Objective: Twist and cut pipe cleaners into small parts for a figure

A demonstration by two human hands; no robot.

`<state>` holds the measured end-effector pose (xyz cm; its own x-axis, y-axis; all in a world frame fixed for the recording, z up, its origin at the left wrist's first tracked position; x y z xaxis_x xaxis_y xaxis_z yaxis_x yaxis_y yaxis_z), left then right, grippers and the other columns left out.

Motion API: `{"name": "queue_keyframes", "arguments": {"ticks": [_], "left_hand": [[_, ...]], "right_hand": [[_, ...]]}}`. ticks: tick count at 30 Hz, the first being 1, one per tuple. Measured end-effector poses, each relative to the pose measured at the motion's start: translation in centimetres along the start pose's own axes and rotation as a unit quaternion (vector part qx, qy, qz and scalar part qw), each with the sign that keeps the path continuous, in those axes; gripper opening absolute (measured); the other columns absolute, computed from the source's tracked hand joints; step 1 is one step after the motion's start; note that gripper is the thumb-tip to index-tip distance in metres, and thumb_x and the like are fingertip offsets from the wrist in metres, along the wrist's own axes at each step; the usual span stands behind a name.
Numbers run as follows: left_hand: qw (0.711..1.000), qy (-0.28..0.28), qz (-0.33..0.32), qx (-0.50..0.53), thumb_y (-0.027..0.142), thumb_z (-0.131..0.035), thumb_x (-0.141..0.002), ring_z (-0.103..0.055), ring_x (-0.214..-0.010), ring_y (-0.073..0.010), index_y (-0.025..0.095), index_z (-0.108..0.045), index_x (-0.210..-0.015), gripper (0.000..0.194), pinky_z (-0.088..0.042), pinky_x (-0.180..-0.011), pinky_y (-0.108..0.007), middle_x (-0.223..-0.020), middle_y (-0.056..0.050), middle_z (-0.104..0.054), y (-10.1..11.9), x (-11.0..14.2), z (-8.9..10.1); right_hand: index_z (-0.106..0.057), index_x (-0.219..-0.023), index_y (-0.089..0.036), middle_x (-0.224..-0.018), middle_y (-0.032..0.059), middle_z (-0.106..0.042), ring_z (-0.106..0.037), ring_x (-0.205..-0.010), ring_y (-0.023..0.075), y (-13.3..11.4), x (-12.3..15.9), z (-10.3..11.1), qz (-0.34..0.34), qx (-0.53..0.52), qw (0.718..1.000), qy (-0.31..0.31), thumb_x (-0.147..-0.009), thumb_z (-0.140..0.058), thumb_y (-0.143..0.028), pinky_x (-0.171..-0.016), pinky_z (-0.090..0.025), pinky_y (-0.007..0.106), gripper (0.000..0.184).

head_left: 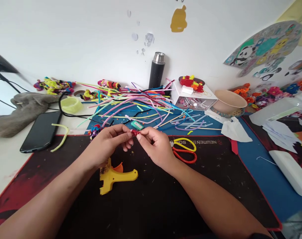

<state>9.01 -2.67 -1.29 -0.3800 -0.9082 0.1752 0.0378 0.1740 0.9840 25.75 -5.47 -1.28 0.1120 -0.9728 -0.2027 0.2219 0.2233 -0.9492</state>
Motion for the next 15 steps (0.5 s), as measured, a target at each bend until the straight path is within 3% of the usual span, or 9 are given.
{"name": "queue_keyframes", "arguments": {"ticks": [6, 15], "left_hand": [[1.000, 0.004, 0.010, 0.001, 0.043, -0.085, -0.083, -0.060, -0.061, -0.0139, 0.019, -0.072, -0.079, 0.028, -0.050, -0.059, -0.026, -0.071, -0.001, -0.069, -0.18, 0.07, 0.25], [1.000, 0.024, -0.016, -0.009, 0.038, -0.081, -0.085, -0.055, -0.060, -0.0129, 0.021, -0.069, -0.078, 0.021, -0.046, -0.058, -0.025, -0.066, 0.002, -0.064, -0.17, 0.12, 0.13]], "right_hand": [[-0.066, -0.089, -0.023, -0.060, -0.0065, -0.047, -0.043, -0.054, 0.0123, -0.03, 0.04, -0.02, 0.011, 0.014, 1.000, -0.001, -0.101, -0.064, -0.039, -0.056, -0.036, 0.027, 0.021], [-0.064, -0.090, -0.022, -0.056, -0.0085, -0.046, -0.043, -0.045, 0.0106, 0.47, 0.05, -0.45, -0.059, -0.081, 0.994, -0.031, -0.101, -0.065, -0.046, -0.046, -0.031, 0.026, 0.026]]}}
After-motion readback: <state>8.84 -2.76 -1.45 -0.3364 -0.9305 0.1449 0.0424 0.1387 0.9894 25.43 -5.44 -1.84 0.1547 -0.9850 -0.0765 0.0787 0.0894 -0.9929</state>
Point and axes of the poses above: each hand's wrist, its own x-axis away from the middle knuckle, its own z-axis out of the back of the hand, y = z × x, the point moved 6 cm from there along -x, towards the middle knuckle
